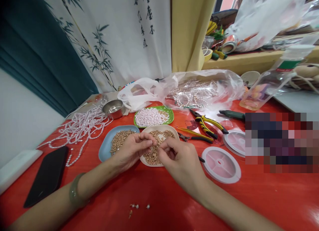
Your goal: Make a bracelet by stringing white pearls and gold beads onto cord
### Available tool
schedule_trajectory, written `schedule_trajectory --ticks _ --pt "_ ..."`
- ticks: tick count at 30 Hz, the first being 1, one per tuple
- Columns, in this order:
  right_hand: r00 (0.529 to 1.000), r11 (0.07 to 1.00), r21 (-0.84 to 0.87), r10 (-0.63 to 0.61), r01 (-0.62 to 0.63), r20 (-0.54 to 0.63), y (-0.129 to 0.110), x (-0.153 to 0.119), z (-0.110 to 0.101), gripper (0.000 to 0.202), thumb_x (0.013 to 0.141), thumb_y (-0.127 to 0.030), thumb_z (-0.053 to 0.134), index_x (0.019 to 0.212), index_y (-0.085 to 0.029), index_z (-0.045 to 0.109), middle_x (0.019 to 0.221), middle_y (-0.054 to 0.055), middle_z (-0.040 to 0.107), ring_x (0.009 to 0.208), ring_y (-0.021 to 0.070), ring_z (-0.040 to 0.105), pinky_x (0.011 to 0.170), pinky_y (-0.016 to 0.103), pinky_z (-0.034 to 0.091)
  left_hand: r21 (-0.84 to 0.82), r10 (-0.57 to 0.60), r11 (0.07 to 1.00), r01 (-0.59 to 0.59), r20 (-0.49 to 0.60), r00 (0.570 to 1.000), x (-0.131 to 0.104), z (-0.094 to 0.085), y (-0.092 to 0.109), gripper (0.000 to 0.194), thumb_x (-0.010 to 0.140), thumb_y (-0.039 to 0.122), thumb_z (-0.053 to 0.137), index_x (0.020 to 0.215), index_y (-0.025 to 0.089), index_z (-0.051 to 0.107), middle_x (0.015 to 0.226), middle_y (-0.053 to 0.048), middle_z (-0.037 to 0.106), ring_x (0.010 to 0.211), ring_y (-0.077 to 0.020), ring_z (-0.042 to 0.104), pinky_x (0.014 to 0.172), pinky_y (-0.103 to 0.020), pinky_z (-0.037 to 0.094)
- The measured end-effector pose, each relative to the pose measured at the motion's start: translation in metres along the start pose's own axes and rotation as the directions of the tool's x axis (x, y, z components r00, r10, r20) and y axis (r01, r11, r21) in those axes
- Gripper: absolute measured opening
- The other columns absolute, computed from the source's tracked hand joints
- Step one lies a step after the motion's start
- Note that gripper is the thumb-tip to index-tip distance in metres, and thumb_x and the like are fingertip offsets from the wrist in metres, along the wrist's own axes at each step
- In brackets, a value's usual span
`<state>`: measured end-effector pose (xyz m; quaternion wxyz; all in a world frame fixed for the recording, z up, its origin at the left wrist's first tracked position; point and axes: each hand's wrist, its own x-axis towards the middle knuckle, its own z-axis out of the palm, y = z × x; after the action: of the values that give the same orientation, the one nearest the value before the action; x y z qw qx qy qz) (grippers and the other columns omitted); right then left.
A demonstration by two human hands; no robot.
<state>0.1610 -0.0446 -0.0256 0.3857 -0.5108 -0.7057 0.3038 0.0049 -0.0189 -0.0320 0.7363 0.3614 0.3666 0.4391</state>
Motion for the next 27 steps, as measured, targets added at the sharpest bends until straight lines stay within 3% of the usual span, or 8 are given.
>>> schedule_trajectory --ticks 27 --pt "0.999 0.999 -0.029 0.039 -0.039 -0.012 -0.0055 -0.0003 -0.0012 0.016 0.072 -0.02 0.049 0.057 -0.018 0.054 0.048 -0.004 0.045 0.045 0.0096 0.038 0.043 0.022 0.031 0.077 -0.013 0.997 0.012 0.005 1.0 0.0008 -0.0014 -0.0004 0.013 0.06 0.02 0.072 0.068 0.013 0.066 0.069 -0.001 0.061 0.061 -0.0073 0.053 0.058 -0.02 0.043"
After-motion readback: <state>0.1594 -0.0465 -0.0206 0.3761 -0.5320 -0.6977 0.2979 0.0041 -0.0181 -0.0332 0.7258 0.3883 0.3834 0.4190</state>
